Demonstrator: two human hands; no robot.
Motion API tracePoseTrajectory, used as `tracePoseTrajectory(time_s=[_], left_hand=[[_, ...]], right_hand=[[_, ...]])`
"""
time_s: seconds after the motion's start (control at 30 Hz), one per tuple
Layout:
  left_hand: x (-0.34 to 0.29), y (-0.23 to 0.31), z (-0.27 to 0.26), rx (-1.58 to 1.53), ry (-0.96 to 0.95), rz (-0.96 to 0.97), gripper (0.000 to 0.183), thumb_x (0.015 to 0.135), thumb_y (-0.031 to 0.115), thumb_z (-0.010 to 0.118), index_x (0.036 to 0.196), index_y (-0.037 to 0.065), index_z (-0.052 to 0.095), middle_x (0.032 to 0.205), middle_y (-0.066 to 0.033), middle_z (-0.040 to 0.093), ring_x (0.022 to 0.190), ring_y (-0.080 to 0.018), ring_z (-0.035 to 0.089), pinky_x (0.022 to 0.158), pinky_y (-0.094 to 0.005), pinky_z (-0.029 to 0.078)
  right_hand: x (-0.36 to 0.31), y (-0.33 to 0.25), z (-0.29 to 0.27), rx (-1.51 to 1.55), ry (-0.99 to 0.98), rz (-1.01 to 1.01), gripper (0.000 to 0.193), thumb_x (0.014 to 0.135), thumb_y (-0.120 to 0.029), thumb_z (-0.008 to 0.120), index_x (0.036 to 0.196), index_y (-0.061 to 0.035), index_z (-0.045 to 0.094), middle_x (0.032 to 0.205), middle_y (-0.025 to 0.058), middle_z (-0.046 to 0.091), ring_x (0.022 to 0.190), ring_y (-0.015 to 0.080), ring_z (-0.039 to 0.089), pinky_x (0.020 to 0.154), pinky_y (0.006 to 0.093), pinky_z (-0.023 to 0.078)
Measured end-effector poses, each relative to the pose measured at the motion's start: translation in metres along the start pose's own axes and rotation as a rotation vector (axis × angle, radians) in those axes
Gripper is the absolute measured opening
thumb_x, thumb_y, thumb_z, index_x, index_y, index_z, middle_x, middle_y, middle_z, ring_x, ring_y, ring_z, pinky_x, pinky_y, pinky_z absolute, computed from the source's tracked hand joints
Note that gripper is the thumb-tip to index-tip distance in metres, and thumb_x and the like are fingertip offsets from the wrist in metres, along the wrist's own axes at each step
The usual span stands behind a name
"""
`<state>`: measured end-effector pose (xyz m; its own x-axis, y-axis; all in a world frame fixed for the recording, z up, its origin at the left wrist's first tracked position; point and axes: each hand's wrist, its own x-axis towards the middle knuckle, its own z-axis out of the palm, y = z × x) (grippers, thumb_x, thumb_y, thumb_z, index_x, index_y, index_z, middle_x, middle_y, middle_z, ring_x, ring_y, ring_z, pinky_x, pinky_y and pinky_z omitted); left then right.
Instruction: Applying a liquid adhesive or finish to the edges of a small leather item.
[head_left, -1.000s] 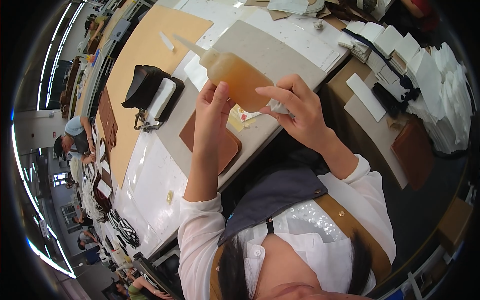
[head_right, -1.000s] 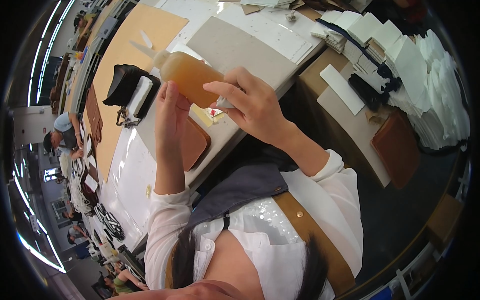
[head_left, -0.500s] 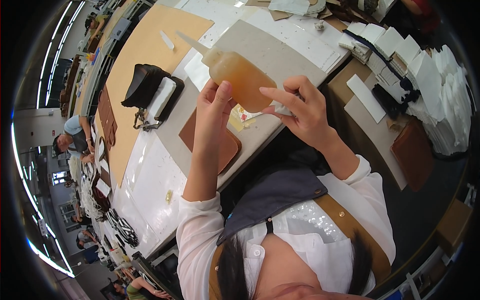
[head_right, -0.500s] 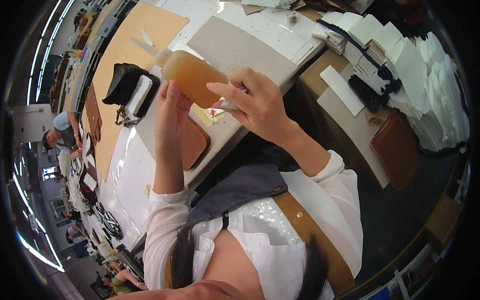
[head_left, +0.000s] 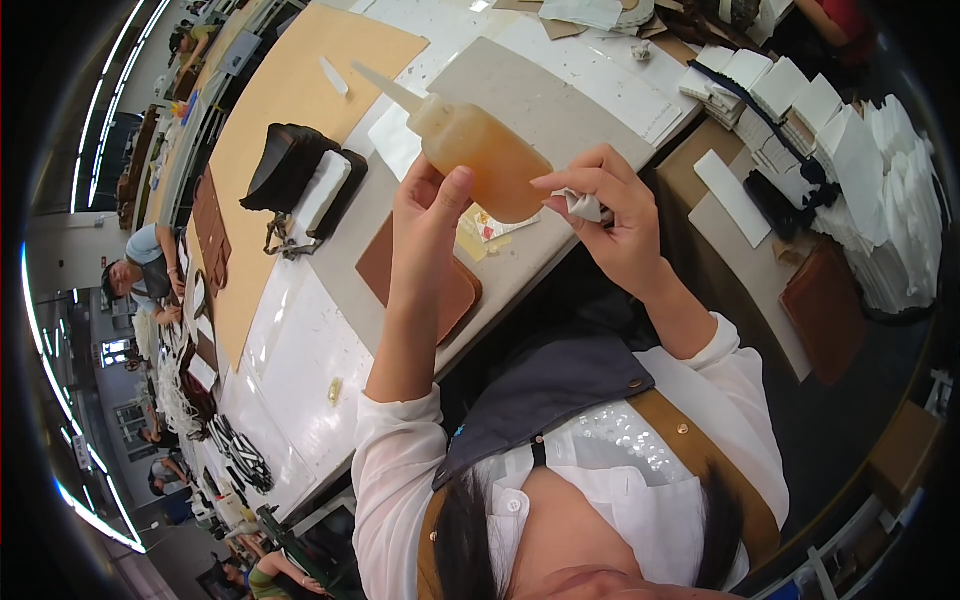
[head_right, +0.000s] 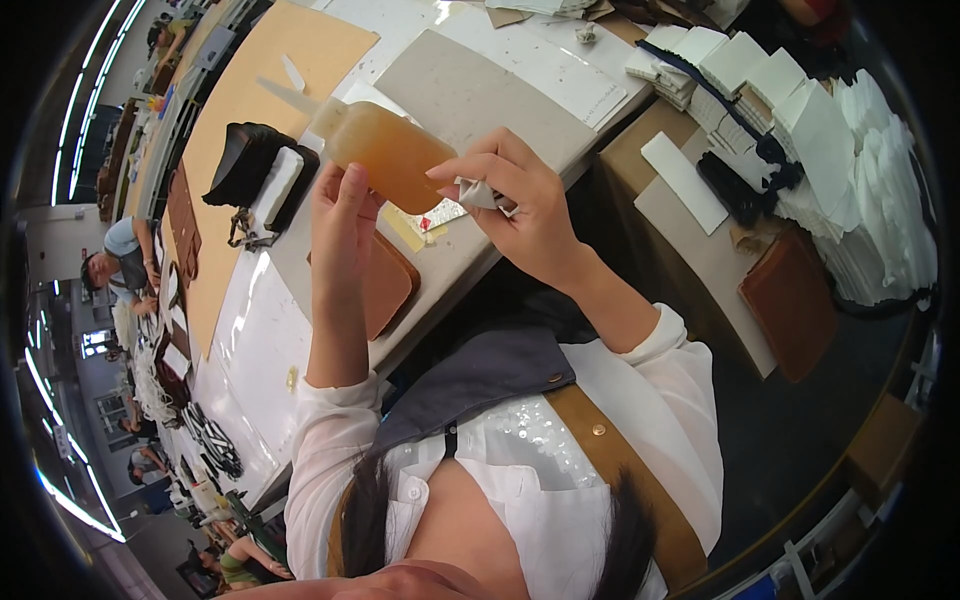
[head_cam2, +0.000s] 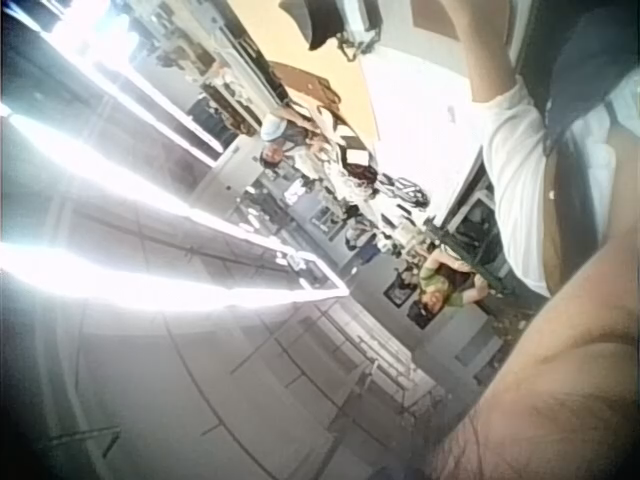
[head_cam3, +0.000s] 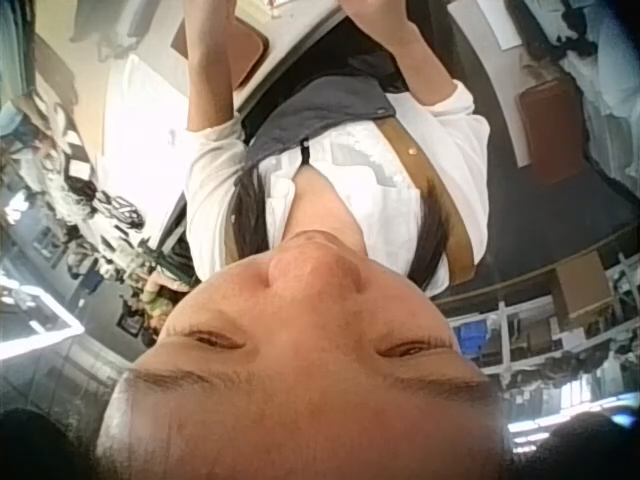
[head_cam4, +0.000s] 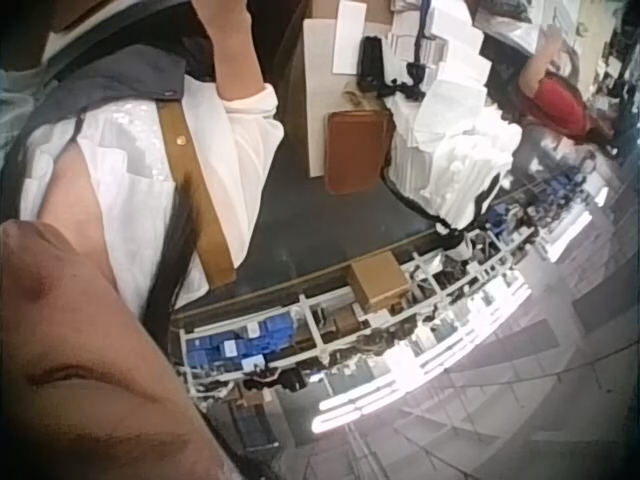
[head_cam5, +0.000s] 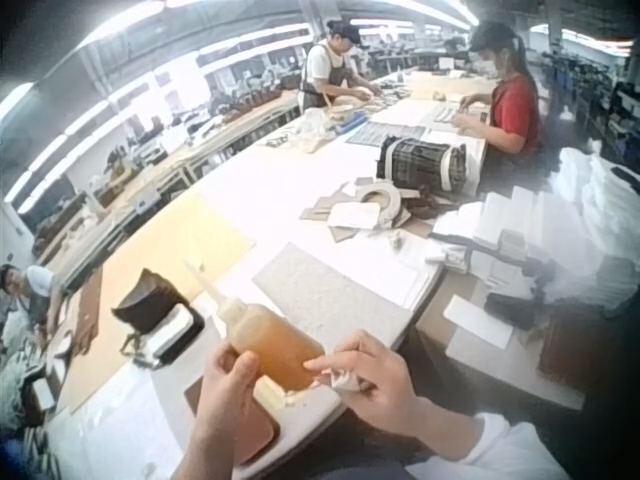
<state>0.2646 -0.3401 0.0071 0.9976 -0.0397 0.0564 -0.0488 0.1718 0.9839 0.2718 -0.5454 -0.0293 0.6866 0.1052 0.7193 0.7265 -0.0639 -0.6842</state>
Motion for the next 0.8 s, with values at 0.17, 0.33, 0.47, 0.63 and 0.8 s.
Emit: tracePoseTrajectory(time_s=[0.17, 0.33, 0.47, 0.63, 0.8], left_hand=[[-0.003, 0.003, 0.003, -0.033, 0.012, -0.006, 0.053, 0.096, 0.028, 0.069, 0.135, -0.003, 0.054, 0.122, -0.0107, 0.066, 0.114, -0.0193, 0.063, 0.102, -0.0376, 0.048], [-0.007, 0.005, 0.006, -0.036, 0.028, 0.003, 0.052, 0.095, 0.027, 0.071, 0.134, -0.003, 0.055, 0.122, -0.0106, 0.066, 0.115, -0.0193, 0.062, 0.103, -0.037, 0.047], [-0.013, 0.01, 0.021, 0.034, 0.05, 0.055, 0.052, 0.091, 0.018, 0.074, 0.134, -0.003, 0.054, 0.123, -0.0104, 0.065, 0.118, -0.0196, 0.06, 0.106, -0.0368, 0.044], [-0.014, 0.006, 0.022, 0.01, 0.039, 0.079, 0.052, 0.089, 0.01, 0.075, 0.135, -0.002, 0.053, 0.125, -0.0102, 0.064, 0.121, -0.0195, 0.058, 0.106, -0.0369, 0.043], [-0.014, 0.005, 0.02, 0.022, 0.015, 0.08, 0.052, 0.089, 0.012, 0.076, 0.134, -0.002, 0.054, 0.125, -0.0098, 0.064, 0.12, -0.0198, 0.059, 0.106, -0.037, 0.044]], right_hand=[[-0.004, 0.006, -0.001, 0.416, -0.026, 0.345, 0.013, 0.09, -0.002, 0.072, 0.102, -0.0034, 0.068, 0.092, -0.0024, 0.063, 0.074, 0.0025, 0.052, 0.056, 0.0188, 0.038], [-0.006, -0.001, -0.002, 0.526, -0.017, 0.653, 0.037, 0.094, -0.02, 0.074, 0.119, -0.0011, 0.055, 0.093, -0.0008, 0.064, 0.072, 0.001, 0.048, 0.059, 0.0178, 0.037], [-0.002, -0.002, 0.012, 0.68, -0.073, 0.767, 0.052, 0.095, -0.032, 0.073, 0.129, -0.0035, 0.046, 0.089, -0.0007, 0.063, 0.067, 0.0011, 0.042, 0.061, 0.0178, 0.036], [-0.004, -0.002, 0.01, 0.749, -0.101, 0.8, 0.042, 0.099, -0.028, 0.067, 0.129, -0.0061, 0.047, 0.078, -0.0035, 0.056, 0.065, 0.0021, 0.04, 0.059, 0.019, 0.033], [-0.009, 0.003, 0.009, 0.783, -0.126, 0.782, 0.036, 0.102, -0.023, 0.061, 0.13, -0.0075, 0.047, 0.075, -0.0051, 0.05, 0.065, 0.0022, 0.04, 0.059, 0.0196, 0.033]])
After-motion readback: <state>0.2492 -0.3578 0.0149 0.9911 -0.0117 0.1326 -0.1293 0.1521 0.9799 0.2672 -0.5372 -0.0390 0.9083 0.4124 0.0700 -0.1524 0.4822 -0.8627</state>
